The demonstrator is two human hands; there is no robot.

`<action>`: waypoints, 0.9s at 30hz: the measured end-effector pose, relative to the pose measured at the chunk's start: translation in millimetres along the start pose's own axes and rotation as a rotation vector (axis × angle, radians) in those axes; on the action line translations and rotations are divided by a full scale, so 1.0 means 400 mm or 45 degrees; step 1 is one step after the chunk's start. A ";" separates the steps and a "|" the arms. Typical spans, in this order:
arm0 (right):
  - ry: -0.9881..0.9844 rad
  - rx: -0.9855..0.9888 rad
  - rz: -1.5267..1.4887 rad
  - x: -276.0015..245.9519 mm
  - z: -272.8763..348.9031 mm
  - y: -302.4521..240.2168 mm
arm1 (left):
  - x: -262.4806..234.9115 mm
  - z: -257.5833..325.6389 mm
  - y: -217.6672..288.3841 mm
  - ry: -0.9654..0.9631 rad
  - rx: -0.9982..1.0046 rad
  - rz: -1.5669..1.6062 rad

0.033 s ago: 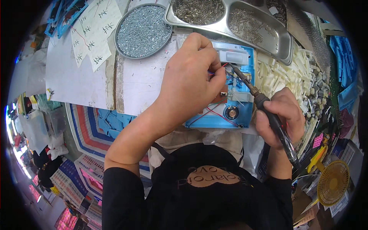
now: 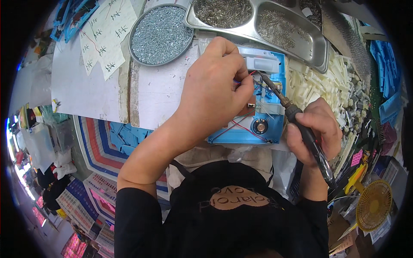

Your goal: Assemble and solder components inside a blue plastic electronic device casing.

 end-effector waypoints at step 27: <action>-0.062 -0.130 0.128 -0.001 -0.002 0.001 | 0.002 0.000 0.002 -0.020 -0.056 0.016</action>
Point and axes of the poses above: each hand's wrist, its own z-axis away from the middle knuckle, its own x-axis out of the palm, y = z × x, the point moved 2 cm from there along -z, towards the middle knuckle, and after that the axes turned 10 degrees about z, right-handed, at the moved point
